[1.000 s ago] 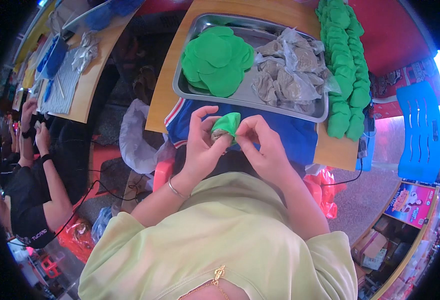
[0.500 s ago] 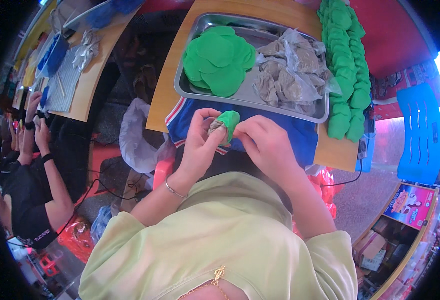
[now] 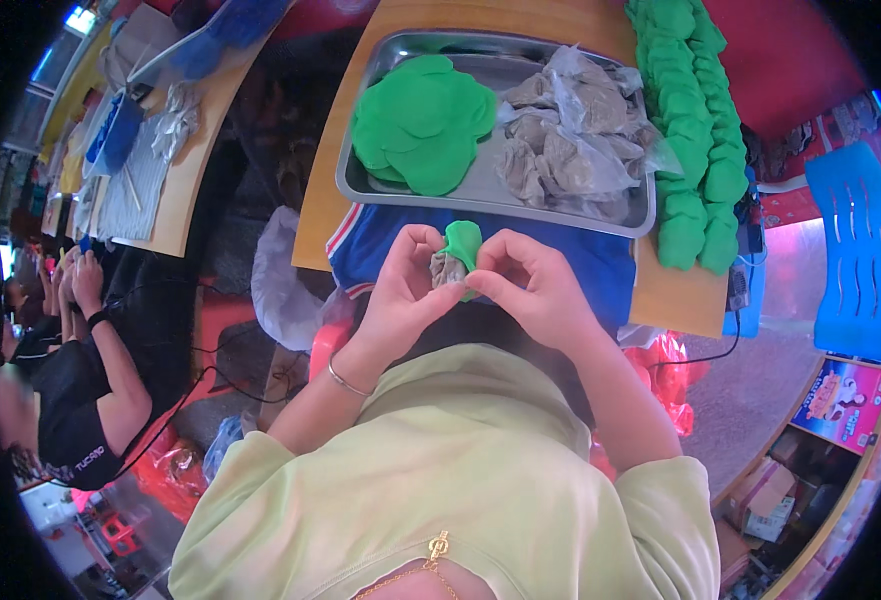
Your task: Shaping and assembling pieces of green and brown clay or dough into specific shapes using hands and a stick.
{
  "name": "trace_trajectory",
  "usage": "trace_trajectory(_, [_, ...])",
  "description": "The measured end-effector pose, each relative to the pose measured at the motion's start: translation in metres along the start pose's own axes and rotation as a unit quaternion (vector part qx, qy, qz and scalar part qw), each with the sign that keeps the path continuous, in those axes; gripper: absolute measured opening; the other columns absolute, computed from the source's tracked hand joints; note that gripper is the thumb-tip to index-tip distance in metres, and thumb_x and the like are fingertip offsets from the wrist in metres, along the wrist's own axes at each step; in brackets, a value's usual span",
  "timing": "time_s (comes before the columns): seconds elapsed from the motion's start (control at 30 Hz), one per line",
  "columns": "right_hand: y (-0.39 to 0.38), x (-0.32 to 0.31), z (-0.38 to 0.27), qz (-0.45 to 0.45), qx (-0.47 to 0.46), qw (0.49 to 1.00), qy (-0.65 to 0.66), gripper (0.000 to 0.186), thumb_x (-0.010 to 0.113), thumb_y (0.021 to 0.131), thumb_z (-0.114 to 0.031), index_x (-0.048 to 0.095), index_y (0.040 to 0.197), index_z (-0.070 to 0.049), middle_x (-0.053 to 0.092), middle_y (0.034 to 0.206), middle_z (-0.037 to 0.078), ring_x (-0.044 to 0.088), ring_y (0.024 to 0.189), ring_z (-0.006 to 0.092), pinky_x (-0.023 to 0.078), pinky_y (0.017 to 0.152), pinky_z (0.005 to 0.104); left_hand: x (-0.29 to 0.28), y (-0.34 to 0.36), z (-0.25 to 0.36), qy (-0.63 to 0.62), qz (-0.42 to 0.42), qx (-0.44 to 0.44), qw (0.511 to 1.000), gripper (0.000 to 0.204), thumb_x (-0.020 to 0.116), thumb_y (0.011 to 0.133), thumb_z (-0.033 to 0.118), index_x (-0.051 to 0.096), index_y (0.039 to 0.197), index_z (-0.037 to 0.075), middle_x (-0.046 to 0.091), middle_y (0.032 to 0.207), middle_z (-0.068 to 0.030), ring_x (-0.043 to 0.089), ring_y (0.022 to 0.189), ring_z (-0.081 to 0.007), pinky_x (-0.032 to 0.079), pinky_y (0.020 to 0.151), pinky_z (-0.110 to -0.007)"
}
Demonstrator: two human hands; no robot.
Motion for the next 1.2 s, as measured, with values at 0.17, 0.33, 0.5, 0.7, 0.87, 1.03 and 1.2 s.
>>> trace_trajectory(0.17, [-0.003, -0.007, 0.001, -0.012, -0.057, 0.998, -0.039, 0.011, 0.062, 0.083, -0.005, 0.052, 0.086, 0.000, 0.052, 0.080, 0.003, 0.052, 0.071, 0.0091, 0.042, 0.065, 0.0230, 0.004, 0.005, -0.001, 0.078, 0.059, 0.012, 0.995, 0.038, 0.062, 0.079, -0.002, 0.036, 0.107, 0.005, 0.044, 0.101, -0.0046, 0.053, 0.081, -0.0073, 0.045, 0.066, -0.020])
trace_trajectory(0.33, [-0.002, -0.010, -0.003, -0.009, -0.132, 0.985, -0.113, 0.012, 0.061, 0.083, -0.005, 0.050, 0.086, -0.001, 0.050, 0.079, 0.006, 0.051, 0.069, 0.0142, 0.043, 0.064, 0.0253, 0.015, 0.013, 0.010, 0.212, 0.096, 0.094, 0.968, 0.040, 0.062, 0.076, -0.002, 0.037, 0.106, 0.004, 0.047, 0.096, -0.0046, 0.052, 0.080, -0.0077, 0.046, 0.063, -0.020])
trace_trajectory(0.5, [-0.006, -0.023, -0.004, 0.074, -0.156, 0.971, -0.165, 0.015, 0.063, 0.083, -0.009, 0.051, 0.086, -0.001, 0.051, 0.079, 0.007, 0.052, 0.067, 0.0143, 0.043, 0.062, 0.0259, 0.026, 0.017, 0.013, 0.320, 0.107, 0.127, 0.933, 0.048, 0.063, 0.074, 0.000, 0.043, 0.117, 0.003, 0.049, 0.095, -0.0058, 0.052, 0.081, -0.0112, 0.046, 0.064, -0.021])
trace_trajectory(0.7, [-0.007, -0.040, -0.001, 0.104, -0.155, 0.978, -0.097, 0.017, 0.068, 0.080, -0.009, 0.055, 0.085, 0.000, 0.055, 0.079, 0.006, 0.054, 0.065, 0.0122, 0.044, 0.059, 0.0256, 0.040, 0.023, 0.008, 0.318, 0.031, 0.148, 0.936, 0.048, 0.062, 0.075, -0.002, 0.045, 0.120, 0.004, 0.048, 0.100, -0.0060, 0.052, 0.082, -0.0113, 0.046, 0.069, -0.021])
trace_trajectory(0.87, [-0.007, -0.043, 0.004, 0.035, -0.106, 0.993, -0.021, 0.010, 0.061, 0.087, -0.008, 0.052, 0.088, -0.002, 0.054, 0.081, 0.001, 0.053, 0.072, 0.0077, 0.044, 0.065, 0.0213, 0.034, 0.028, 0.003, 0.228, 0.090, 0.061, 0.968, 0.050, 0.062, 0.078, -0.003, 0.034, 0.120, 0.002, 0.049, 0.102, -0.0086, 0.060, 0.089, -0.0136, 0.049, 0.075, -0.024])
trace_trajectory(1.03, [-0.008, -0.053, 0.007, 0.050, -0.067, 0.990, 0.112, 0.011, 0.053, 0.093, -0.015, 0.054, 0.091, -0.004, 0.055, 0.081, 0.000, 0.051, 0.072, 0.0067, 0.041, 0.065, 0.0206, 0.048, 0.037, 0.014, 0.335, 0.022, 0.174, 0.926, 0.040, 0.063, 0.078, -0.002, 0.040, 0.111, 0.002, 0.050, 0.106, -0.0095, 0.057, 0.095, -0.0138, 0.049, 0.076, -0.024])
trace_trajectory(1.2, [-0.009, -0.059, 0.009, 0.082, -0.070, 0.990, 0.091, 0.017, 0.049, 0.095, -0.019, 0.055, 0.094, -0.003, 0.056, 0.081, 0.001, 0.051, 0.071, 0.0076, 0.041, 0.065, 0.0225, 0.057, 0.042, 0.017, 0.390, -0.047, 0.196, 0.898, 0.033, 0.065, 0.080, 0.002, 0.043, 0.105, 0.002, 0.050, 0.112, -0.0105, 0.054, 0.101, -0.0120, 0.048, 0.080, -0.024])
Point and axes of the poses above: each hand's wrist, its own y-axis towards the middle knuckle, its own x-axis out of the palm, z = x × y, the point moved 6 cm from there along y, towards the middle knuckle
